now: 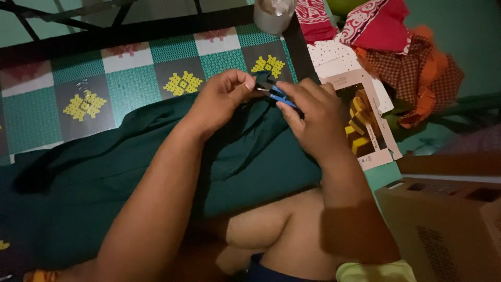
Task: The person folds a dark green t-shirt on a patterned mat. They smooth the fabric, fold the sleeves inward, and then fold the shirt in half. The person uses a blue utility knife to cut a small piece of fabric from the shirt's edge before completing the fold.
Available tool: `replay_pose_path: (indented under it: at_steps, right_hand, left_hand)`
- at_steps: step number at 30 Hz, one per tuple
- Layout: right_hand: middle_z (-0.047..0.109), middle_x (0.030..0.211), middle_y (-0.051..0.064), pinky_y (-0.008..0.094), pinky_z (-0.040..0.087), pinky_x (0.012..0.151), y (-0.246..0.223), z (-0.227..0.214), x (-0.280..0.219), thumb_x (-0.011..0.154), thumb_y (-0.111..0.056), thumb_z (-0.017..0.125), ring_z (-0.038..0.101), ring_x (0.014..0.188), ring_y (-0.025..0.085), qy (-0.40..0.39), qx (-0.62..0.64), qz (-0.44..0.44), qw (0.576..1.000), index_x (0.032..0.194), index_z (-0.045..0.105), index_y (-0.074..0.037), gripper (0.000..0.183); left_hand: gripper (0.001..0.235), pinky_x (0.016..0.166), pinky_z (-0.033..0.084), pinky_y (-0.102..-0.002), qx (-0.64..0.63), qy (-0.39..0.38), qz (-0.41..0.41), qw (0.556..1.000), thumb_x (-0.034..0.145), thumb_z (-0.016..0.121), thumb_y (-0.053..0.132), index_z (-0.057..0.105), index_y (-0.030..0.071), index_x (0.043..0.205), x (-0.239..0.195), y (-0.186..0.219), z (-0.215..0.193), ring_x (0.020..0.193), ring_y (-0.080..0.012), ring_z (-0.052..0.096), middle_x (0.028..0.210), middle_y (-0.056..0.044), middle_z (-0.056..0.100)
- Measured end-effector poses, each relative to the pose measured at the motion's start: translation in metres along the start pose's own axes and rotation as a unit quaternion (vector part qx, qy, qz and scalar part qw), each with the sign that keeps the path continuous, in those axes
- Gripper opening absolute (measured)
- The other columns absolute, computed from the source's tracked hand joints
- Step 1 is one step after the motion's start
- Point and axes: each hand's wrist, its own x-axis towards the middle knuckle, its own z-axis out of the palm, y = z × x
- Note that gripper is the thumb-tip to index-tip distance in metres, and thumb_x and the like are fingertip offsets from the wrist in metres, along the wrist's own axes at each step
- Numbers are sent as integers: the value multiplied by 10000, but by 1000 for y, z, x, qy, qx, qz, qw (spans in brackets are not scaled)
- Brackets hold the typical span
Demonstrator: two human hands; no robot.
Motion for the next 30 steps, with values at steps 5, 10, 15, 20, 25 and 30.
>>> replay_pose_path:
  at_steps: [5, 10, 15, 20, 25, 30]
  right_hand:
    - [659, 890, 91, 399, 439, 811, 2, 8, 0, 1013, -120, 726, 668, 793, 287, 2, -26, -5, 1000, 1317, 698, -47, 314]
    - [652, 873, 136, 426, 426, 806, -5, 10, 5, 992, -90, 742, 627, 757, 309, 17, -22, 16, 999, 1261, 703, 4, 288]
    - [675, 893, 79, 387, 401, 807, 4, 15, 6, 1019, -149, 726, 682, 798, 279, 2, -43, -5, 999, 1292, 707, -68, 285]
    - [679, 876, 105, 399, 402, 810, 2, 16, 6, 1004, -150, 730, 662, 758, 295, 10, -34, 6, 999, 1276, 704, -43, 293]
    - [682, 899, 73, 365, 387, 813, 9, 19, 2, 1021, -174, 727, 675, 774, 264, 17, -48, -10, 999, 1298, 707, -88, 292]
    - [689, 852, 89, 393, 422, 804, 3, 15, 5, 1003, -144, 730, 677, 735, 279, 0, -23, 13, 1000, 1258, 713, -54, 272]
  left_hand:
    - [130, 843, 549, -292, -4, -1, 3, 1000, 1042, 613, 162, 664, 43, 1057, 1, 7, 5, 861, -164, 713, 955, -78, 725]
    - [144, 837, 528, -293, 16, -3, 10, 1000, 1046, 607, 161, 661, 29, 1070, -2, 9, 5, 862, -170, 696, 928, -72, 701]
    - [154, 836, 543, -304, 15, -2, 4, 1000, 1053, 603, 175, 664, 34, 1067, 5, -2, 3, 861, -181, 706, 922, -85, 716]
    - [144, 810, 508, -261, 21, 0, 8, 1000, 1043, 621, 173, 664, 37, 1060, -5, 15, 8, 830, -117, 649, 891, -22, 685]
    - [140, 814, 521, -278, 29, 0, 16, 999, 1046, 624, 172, 677, 43, 1060, 0, 10, 5, 824, -129, 661, 889, -44, 706]
    - [150, 824, 528, -275, 22, 9, 14, 1000, 1035, 649, 194, 686, 50, 1053, 2, 5, 4, 832, -130, 690, 899, -44, 728]
